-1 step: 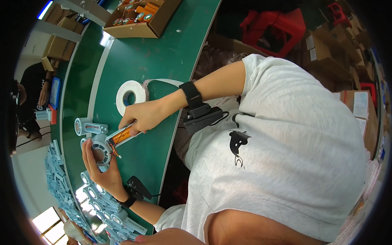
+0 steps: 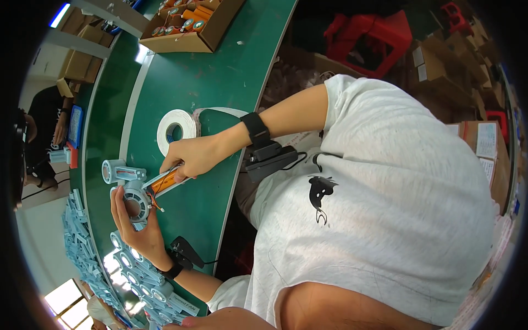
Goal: The person picks up a battery, applies double-sided tape to it, and presses the battery into a fan housing. This process is repeated with additional batteries and fan housings.
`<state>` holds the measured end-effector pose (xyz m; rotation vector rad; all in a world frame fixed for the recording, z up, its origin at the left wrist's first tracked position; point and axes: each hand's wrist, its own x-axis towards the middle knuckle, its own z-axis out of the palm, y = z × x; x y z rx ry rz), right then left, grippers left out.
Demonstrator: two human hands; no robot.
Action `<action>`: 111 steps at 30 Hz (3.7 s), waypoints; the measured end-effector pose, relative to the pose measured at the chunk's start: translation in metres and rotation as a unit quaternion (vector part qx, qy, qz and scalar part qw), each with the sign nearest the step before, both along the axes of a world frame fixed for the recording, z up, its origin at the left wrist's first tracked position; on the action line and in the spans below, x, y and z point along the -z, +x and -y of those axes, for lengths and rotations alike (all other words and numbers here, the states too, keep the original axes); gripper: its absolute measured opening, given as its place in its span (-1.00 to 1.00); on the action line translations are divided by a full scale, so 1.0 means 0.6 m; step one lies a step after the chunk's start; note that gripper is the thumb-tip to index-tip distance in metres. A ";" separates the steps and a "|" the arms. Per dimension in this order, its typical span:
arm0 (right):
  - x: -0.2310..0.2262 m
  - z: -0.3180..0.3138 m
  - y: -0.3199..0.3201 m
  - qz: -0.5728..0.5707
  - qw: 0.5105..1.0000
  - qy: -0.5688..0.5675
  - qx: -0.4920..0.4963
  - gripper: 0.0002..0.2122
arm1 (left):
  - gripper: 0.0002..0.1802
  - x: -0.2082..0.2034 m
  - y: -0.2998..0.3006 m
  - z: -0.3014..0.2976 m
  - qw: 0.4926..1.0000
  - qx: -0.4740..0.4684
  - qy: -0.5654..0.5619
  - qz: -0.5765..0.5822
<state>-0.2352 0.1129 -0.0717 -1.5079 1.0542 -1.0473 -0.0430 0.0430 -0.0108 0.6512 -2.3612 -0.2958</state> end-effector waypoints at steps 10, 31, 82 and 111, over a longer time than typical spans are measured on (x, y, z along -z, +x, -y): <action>-0.037 0.031 -0.033 0.082 0.996 -0.009 0.024 -0.68 | -0.39 -0.059 -0.034 0.044 0.999 0.034 -0.019 0.013; -0.090 -0.026 -0.531 -0.510 0.798 0.005 0.320 -0.13 | -0.25 0.022 -0.158 0.533 0.916 -0.134 0.085 0.368; -0.057 0.082 -0.461 -0.593 0.671 0.002 0.446 -0.29 | -0.73 0.061 -0.073 0.010 0.908 0.075 0.412 -0.018; -0.096 0.089 -0.506 -0.329 0.696 -0.245 0.590 -0.78 | -0.10 0.048 -0.484 0.061 0.744 0.185 0.614 -0.186</action>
